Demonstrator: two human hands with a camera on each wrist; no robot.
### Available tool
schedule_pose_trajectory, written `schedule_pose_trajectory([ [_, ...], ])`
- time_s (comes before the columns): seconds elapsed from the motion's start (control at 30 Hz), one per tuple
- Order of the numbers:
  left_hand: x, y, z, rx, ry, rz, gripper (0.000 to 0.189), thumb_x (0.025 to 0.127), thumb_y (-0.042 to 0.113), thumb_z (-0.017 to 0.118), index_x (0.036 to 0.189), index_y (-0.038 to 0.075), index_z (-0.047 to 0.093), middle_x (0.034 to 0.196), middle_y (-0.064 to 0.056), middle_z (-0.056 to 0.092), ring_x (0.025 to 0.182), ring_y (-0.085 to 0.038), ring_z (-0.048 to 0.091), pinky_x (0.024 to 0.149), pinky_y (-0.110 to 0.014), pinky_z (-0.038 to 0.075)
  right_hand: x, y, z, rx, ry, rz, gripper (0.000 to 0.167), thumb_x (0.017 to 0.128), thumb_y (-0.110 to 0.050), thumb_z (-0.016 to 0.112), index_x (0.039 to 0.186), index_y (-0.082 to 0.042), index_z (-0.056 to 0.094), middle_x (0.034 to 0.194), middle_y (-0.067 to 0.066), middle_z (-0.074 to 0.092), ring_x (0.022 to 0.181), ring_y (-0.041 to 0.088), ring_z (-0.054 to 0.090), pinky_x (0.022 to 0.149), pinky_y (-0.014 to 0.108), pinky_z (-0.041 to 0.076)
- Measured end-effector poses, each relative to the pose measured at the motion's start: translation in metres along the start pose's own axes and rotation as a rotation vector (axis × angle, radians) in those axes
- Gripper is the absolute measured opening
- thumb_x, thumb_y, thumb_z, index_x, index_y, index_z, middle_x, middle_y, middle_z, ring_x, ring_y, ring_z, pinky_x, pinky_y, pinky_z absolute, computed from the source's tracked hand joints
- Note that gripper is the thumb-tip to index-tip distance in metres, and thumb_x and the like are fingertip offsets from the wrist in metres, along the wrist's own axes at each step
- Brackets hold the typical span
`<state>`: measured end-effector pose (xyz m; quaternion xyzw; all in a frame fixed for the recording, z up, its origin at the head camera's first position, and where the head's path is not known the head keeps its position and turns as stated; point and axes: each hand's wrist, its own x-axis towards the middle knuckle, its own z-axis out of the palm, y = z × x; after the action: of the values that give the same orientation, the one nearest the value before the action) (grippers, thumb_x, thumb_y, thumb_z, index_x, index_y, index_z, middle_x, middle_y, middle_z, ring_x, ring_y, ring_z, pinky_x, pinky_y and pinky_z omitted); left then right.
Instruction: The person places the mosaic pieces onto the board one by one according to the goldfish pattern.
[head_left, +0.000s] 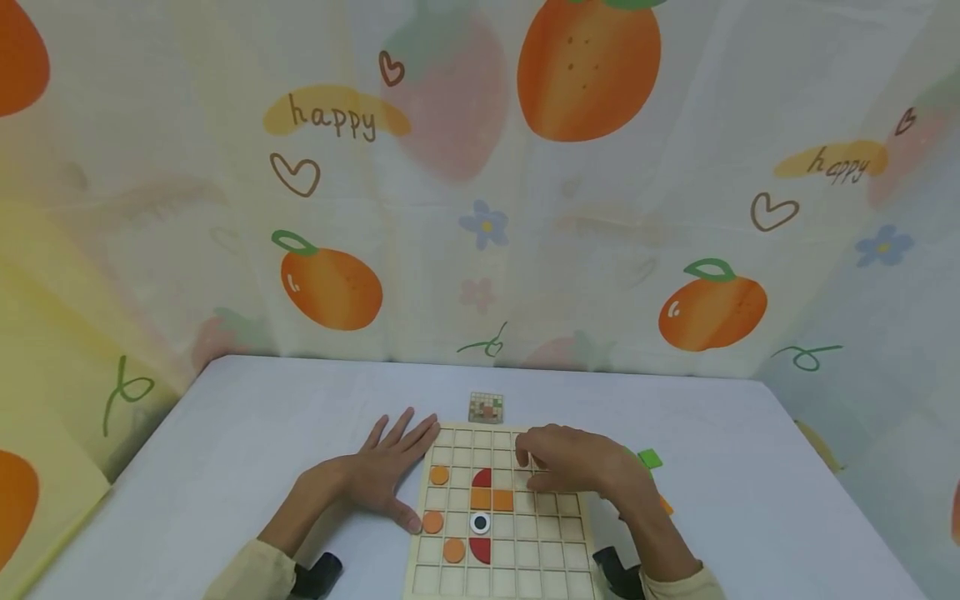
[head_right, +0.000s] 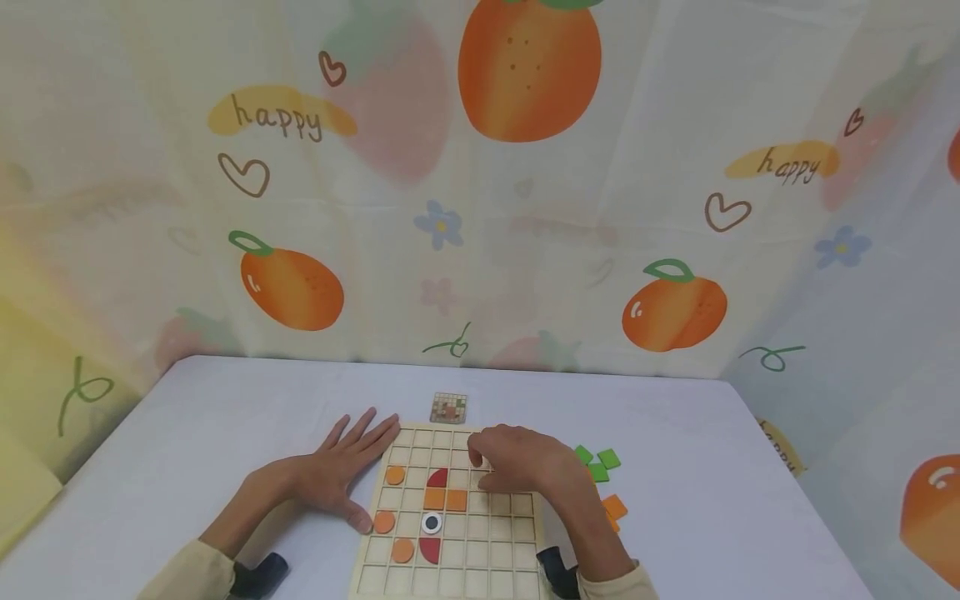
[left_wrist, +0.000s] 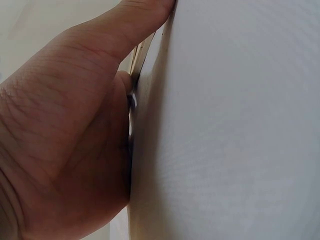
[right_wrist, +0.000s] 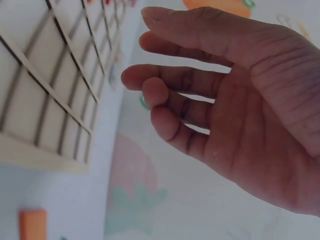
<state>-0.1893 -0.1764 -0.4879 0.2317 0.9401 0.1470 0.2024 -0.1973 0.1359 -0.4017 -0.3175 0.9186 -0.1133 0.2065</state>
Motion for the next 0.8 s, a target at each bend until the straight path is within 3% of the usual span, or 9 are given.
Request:
schedule_pose_trajectory([
  [0.37,-0.001,-0.001,0.001,-0.009,0.005,0.015,0.139,0.070,0.076,0.081,0.169,0.015,0.005,0.180,-0.006,-0.002,0.165,-0.042,-0.012,0.129,-0.070,-0.007,-0.031,0.036,-0.024,0.090,0.017,0.170,0.020,0.091,-0.010,0.079,0.106,-0.011,0.066,0.087,0.002,0.057,0.081,0.017,0.053,0.070,0.033,0.048],
  [0.8,0.000,-0.002,0.001,-0.012,0.011,0.022,0.139,0.070,0.077,0.080,0.169,0.014,0.006,0.180,-0.006,-0.002,0.164,-0.042,-0.013,0.129,-0.070,-0.008,-0.031,0.075,-0.012,0.128,-0.039,0.172,0.032,0.075,-0.001,0.090,0.087,-0.012,0.063,0.078,-0.001,0.054,0.075,0.014,0.051,0.067,0.027,0.043],
])
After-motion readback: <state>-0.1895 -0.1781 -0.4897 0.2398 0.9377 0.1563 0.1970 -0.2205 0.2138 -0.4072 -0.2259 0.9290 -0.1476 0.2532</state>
